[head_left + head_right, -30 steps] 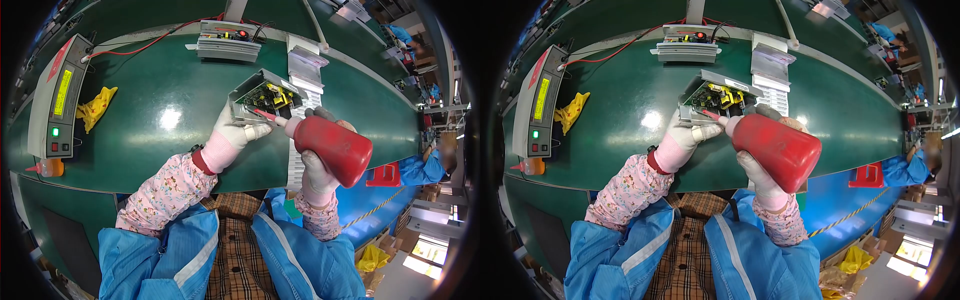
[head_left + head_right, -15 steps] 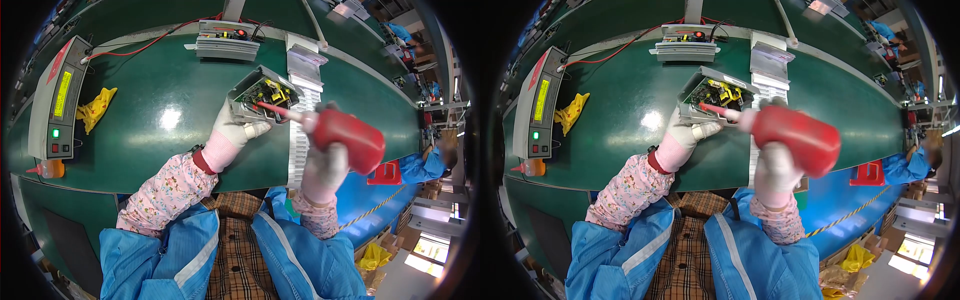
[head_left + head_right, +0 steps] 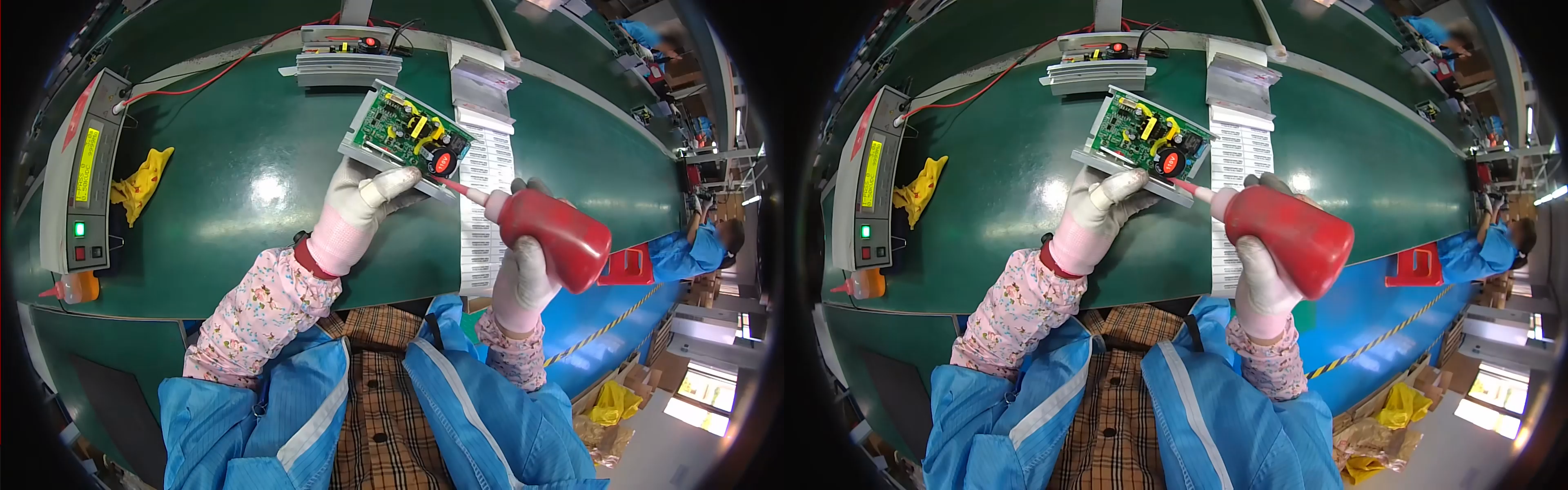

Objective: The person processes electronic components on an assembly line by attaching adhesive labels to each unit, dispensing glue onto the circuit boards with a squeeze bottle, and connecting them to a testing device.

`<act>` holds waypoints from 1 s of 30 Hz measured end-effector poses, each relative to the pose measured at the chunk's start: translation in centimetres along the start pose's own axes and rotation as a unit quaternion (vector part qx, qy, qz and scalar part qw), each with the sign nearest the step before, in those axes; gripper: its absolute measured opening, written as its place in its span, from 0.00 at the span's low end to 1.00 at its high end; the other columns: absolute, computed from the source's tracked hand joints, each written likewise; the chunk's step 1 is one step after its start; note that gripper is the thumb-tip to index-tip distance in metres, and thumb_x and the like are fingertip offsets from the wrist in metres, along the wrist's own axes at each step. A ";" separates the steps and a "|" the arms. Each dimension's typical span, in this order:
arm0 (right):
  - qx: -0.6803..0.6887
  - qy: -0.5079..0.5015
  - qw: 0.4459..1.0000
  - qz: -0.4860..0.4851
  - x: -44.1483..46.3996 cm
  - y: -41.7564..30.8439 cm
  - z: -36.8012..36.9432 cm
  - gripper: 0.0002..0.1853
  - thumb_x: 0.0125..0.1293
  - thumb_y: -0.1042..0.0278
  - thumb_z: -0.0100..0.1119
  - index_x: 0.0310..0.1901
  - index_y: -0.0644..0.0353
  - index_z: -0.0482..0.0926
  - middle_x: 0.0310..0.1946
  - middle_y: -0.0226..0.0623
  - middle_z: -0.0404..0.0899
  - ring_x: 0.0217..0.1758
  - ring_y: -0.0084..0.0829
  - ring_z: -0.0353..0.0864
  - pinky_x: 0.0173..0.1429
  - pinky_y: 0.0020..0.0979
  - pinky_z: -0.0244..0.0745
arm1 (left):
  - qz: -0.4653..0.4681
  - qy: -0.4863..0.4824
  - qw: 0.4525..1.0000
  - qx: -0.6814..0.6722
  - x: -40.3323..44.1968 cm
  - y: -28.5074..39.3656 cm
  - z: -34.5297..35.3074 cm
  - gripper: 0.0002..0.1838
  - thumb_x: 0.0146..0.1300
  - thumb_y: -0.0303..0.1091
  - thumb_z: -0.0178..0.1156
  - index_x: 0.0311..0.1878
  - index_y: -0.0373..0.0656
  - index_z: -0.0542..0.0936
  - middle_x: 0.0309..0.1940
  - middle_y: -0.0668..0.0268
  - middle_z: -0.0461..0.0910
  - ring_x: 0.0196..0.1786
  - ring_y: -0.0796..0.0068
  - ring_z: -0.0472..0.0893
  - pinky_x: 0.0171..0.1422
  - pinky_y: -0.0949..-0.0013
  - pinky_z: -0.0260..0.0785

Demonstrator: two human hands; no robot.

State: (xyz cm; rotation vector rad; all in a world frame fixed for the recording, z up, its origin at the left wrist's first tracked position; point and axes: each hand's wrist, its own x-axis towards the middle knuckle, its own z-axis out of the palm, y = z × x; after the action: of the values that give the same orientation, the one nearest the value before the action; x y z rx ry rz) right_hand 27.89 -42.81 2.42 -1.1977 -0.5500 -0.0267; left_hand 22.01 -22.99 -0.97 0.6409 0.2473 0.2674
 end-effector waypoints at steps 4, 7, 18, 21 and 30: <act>-0.025 -0.027 0.999 -0.024 0.5 0.4 0.4 0.37 0.60 0.74 0.72 0.70 0.55 0.66 0.66 0.51 0.72 0.71 0.56 0.71 0.74 0.57 0.68 | 0.002 -0.003 1.000 0.016 0.1 0.0 0.0 0.27 0.65 0.24 0.66 0.66 0.35 0.71 0.50 0.54 0.83 0.44 0.68 0.86 0.49 0.71 0.79; -0.020 -0.012 0.999 -0.023 0.3 0.2 0.4 0.37 0.57 0.76 0.73 0.69 0.57 0.67 0.65 0.53 0.74 0.68 0.57 0.74 0.71 0.57 0.71 | 0.004 -0.002 1.000 0.018 0.1 0.0 0.2 0.27 0.65 0.24 0.66 0.66 0.35 0.71 0.50 0.54 0.83 0.44 0.68 0.86 0.49 0.71 0.79; 0.013 0.001 1.000 0.028 0.3 0.2 -0.2 0.37 0.59 0.75 0.71 0.70 0.55 0.66 0.64 0.50 0.73 0.71 0.55 0.71 0.74 0.57 0.69 | -0.006 -0.007 1.000 0.014 0.1 -0.1 0.0 0.26 0.65 0.24 0.66 0.66 0.35 0.71 0.51 0.54 0.83 0.44 0.67 0.86 0.49 0.70 0.80; 0.035 -0.007 0.999 0.034 0.5 0.3 0.0 0.37 0.59 0.75 0.71 0.70 0.55 0.66 0.64 0.50 0.73 0.72 0.55 0.71 0.74 0.57 0.69 | -0.001 -0.005 1.000 0.006 0.1 0.1 -0.1 0.26 0.65 0.24 0.66 0.66 0.35 0.71 0.51 0.54 0.83 0.44 0.66 0.86 0.49 0.70 0.80; 0.102 0.039 0.992 0.068 -0.3 1.0 -0.2 0.34 0.62 0.73 0.71 0.69 0.58 0.66 0.66 0.51 0.72 0.72 0.54 0.71 0.75 0.57 0.68 | -0.021 -0.024 0.999 -0.016 0.1 0.7 -0.4 0.25 0.66 0.25 0.65 0.65 0.34 0.73 0.51 0.53 0.83 0.49 0.64 0.86 0.54 0.66 0.80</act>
State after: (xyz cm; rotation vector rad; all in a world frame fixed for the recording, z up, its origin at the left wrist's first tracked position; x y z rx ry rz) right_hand 28.05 -42.72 1.41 -1.0280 -0.3917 0.0974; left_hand 21.91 -22.16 -0.84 0.6096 0.2094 0.2144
